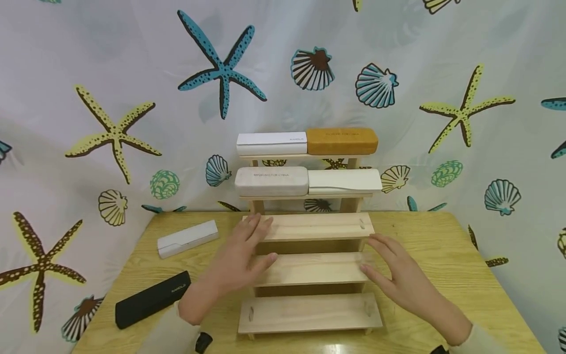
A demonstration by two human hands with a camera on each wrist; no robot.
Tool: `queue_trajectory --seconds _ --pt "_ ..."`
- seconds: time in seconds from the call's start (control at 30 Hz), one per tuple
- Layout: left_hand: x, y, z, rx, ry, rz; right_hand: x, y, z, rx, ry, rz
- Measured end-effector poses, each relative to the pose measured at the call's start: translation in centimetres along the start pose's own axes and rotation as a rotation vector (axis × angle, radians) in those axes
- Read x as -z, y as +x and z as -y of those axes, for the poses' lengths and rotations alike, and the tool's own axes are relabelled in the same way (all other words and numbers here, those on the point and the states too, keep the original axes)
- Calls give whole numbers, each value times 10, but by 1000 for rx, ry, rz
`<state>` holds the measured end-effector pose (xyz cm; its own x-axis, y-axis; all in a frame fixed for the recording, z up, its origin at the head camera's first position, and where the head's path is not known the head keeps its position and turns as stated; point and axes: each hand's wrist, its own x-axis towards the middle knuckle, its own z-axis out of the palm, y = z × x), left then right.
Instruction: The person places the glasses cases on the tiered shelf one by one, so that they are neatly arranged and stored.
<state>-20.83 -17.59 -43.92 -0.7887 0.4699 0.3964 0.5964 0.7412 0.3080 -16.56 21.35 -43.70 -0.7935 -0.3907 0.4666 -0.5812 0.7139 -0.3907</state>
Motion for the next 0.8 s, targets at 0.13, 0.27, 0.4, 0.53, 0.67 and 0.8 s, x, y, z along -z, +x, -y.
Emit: queue_trajectory --seconds 0.13,0.27,0.4,0.53,0.67,0.8 --pt "13 -15 18 44 -72 -77 -19 -13 7 88 -112 -41" --pt "24 -41 41 174 -98 -140 -37 -23 11 142 -211 -26" --pt "31 -70 68 263 -86 -224 -48 -29 11 147 -292 26" --pt "36 -102 92 364 -49 -272 -54 -34 10 137 -349 88" --pt "43 -133 112 521 -60 -202 -59 -37 9 138 -395 121" --pt "48 -161 127 603 -96 -93 -63 -41 8 149 -410 106"
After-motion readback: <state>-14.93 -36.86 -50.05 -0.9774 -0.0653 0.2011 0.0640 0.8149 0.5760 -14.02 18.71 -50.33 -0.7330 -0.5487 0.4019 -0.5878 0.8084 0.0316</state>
